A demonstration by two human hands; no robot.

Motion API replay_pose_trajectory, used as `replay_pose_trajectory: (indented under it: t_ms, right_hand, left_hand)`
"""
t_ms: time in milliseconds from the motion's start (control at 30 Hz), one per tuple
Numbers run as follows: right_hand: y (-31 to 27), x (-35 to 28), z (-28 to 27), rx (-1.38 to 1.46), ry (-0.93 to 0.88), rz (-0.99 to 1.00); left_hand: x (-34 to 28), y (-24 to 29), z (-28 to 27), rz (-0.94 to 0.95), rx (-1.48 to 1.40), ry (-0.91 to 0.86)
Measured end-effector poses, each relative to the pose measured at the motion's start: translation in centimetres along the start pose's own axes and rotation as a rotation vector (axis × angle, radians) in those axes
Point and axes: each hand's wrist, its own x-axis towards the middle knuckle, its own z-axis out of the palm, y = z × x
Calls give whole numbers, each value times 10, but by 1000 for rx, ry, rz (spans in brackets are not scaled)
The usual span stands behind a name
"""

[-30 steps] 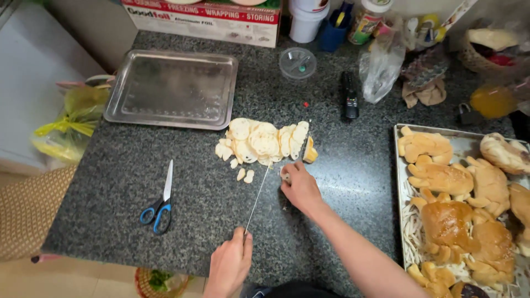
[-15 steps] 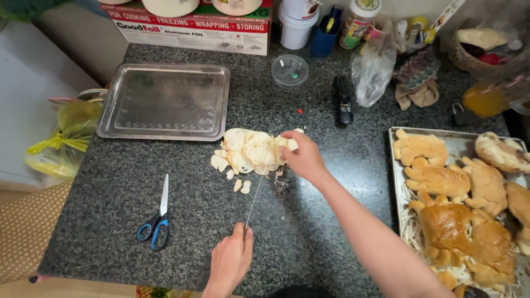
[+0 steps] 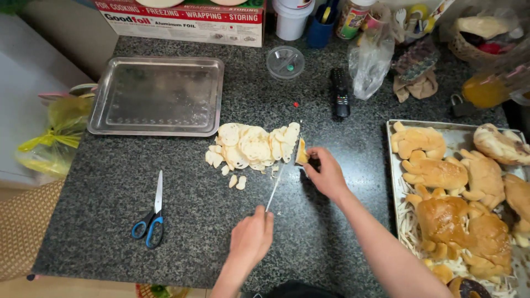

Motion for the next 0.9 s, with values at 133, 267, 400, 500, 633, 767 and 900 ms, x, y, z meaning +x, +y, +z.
replay_pose_trajectory:
  t_ms: [133, 267, 400, 500, 633, 767, 900]
  right_hand:
    - [-7, 1, 2, -32, 25, -28]
    - [-16, 1, -1, -104, 29, -90]
    - [-16, 4, 1, -81, 46, -150]
    - [-17, 8, -2, -36, -6, -105]
    - [-19, 12, -6, -71, -55, 15]
    - [-18, 14, -7, -55, -60, -27]
    - [-21, 15, -7, -67, -61, -30]
  left_hand:
    - [10, 6, 20, 33, 46, 104]
    - [11, 15, 19, 17, 28, 34]
    - [9, 15, 18, 27, 38, 58]
    - [6, 21, 11, 28, 18, 106]
    - [4, 37, 5, 23, -2, 98]
    - [4, 44, 10, 45, 10, 147]
    - [-1, 45, 15, 80, 19, 197]
